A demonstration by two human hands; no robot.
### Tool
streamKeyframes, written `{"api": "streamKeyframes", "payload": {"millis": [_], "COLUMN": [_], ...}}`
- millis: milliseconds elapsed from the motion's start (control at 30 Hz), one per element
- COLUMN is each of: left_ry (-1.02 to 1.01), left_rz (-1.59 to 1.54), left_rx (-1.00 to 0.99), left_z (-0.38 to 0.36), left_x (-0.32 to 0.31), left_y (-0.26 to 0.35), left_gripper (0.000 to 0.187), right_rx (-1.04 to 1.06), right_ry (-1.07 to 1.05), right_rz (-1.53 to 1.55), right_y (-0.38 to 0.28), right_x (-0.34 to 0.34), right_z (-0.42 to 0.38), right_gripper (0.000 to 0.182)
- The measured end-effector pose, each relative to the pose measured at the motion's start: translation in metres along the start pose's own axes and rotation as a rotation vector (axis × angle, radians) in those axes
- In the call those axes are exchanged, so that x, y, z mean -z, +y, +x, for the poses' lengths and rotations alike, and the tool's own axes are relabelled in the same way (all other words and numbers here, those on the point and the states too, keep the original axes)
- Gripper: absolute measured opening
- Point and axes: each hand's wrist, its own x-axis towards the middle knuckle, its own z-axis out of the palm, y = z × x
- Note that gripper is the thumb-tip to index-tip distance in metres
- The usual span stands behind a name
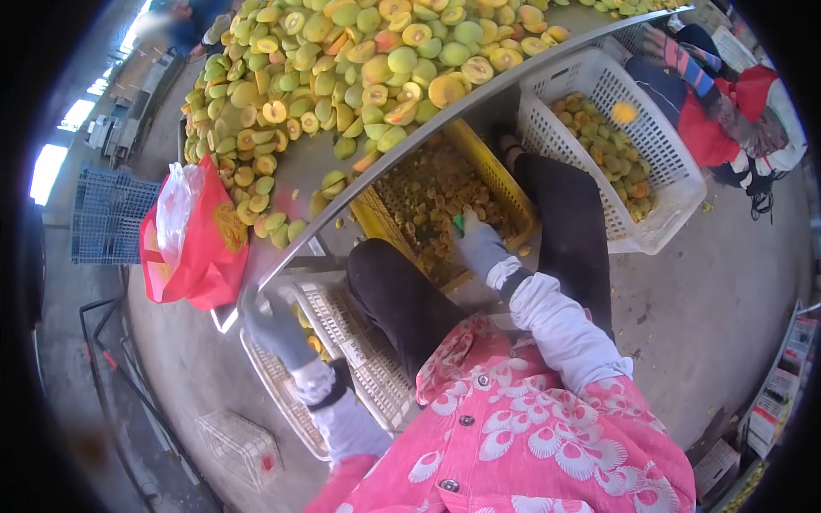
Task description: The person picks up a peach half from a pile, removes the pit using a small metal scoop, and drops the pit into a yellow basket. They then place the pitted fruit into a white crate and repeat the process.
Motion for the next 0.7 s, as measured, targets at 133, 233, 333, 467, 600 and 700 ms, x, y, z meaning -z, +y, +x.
{"api": "streamKeyframes", "payload": {"millis": [133, 233, 333, 467, 600, 700], "left_ry": [-0.415, -0.540, -1.129, -0.866, -0.573, -0.466], "left_rz": [-0.427, -0.227, -0.107, -1.109, -0.937, -0.946], "left_rx": [0.004, -0.242, -0.075, 0.765, -0.103, -0.175], "left_z": [0.046, 0.082, 0.108, 0.090, 0.054, 0.032], "left_x": [-0.119, -0.196, -0.225, -0.184, -0.102, -0.067], "left_y": [0.034, 0.045, 0.048, 0.059, 0.097, 0.121], "left_gripper": [0.031, 0.035, 0.042, 0.038, 0.033, 0.026], "right_rx": [0.103, 0.106, 0.037, 0.229, 0.369, 0.483], "right_ry": [-0.149, -0.104, -0.061, -0.101, -0.125, -0.038], "right_rz": [0.251, 0.228, 0.250, 0.341, 0.438, 0.446], "right_y": [-0.021, -0.014, -0.015, -0.063, -0.130, -0.144], "right_x": [0.006, 0.012, 0.019, 0.045, 0.059, 0.059], "right_z": [-0.012, -0.009, -0.005, -0.007, -0.032, -0.046], "right_gripper": [0.034, 0.036, 0.033, 0.029, 0.029, 0.030]}}
